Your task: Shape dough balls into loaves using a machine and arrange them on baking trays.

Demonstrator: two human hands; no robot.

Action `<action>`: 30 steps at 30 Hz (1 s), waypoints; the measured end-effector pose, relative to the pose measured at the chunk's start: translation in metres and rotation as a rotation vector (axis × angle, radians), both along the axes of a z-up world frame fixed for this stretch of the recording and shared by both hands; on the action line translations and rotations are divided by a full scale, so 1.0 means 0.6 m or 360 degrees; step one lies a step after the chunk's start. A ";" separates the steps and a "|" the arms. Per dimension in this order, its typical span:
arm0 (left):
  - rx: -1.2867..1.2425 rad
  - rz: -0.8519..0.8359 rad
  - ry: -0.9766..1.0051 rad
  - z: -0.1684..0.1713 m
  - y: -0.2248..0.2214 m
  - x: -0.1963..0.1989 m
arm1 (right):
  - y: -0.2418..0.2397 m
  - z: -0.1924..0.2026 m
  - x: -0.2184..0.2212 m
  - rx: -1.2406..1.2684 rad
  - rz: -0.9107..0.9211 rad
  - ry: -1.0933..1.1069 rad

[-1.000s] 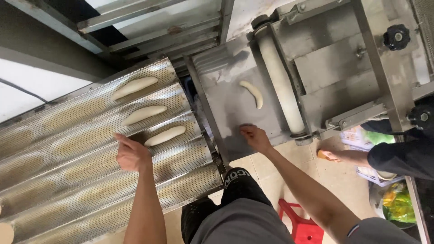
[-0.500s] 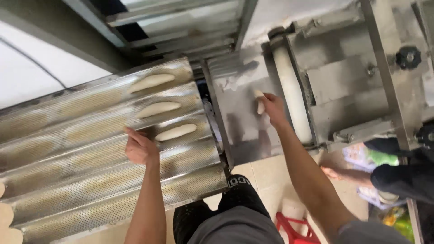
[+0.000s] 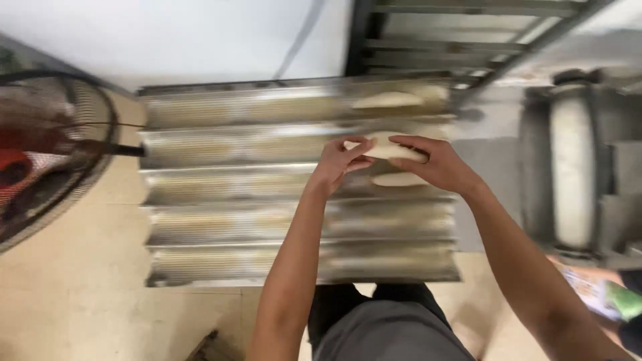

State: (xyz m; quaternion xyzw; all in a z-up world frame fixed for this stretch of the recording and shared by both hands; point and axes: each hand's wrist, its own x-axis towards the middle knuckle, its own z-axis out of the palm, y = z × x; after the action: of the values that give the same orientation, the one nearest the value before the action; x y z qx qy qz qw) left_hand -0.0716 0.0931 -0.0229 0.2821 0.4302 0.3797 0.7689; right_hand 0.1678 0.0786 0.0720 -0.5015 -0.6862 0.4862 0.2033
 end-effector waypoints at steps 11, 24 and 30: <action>0.0209 0.0109 0.0494 -0.025 0.181 -0.310 | 0.202 -0.122 -0.284 0.0713 0.0204 -0.0321; 0.0880 0.0619 0.1956 -0.033 0.155 -0.320 | -0.057 -0.107 0.054 0.0293 -0.0988 0.0206; 0.0748 0.0982 0.1876 -0.001 0.015 -0.201 | -0.193 -0.209 0.271 0.0186 -0.1361 0.0392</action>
State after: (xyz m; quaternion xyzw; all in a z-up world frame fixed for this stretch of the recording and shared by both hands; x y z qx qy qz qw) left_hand -0.1919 0.1022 -0.0234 0.4646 0.7419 0.4471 0.1838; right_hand 0.3304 -0.0374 -0.0533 -0.6661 -0.4142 0.3749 0.4943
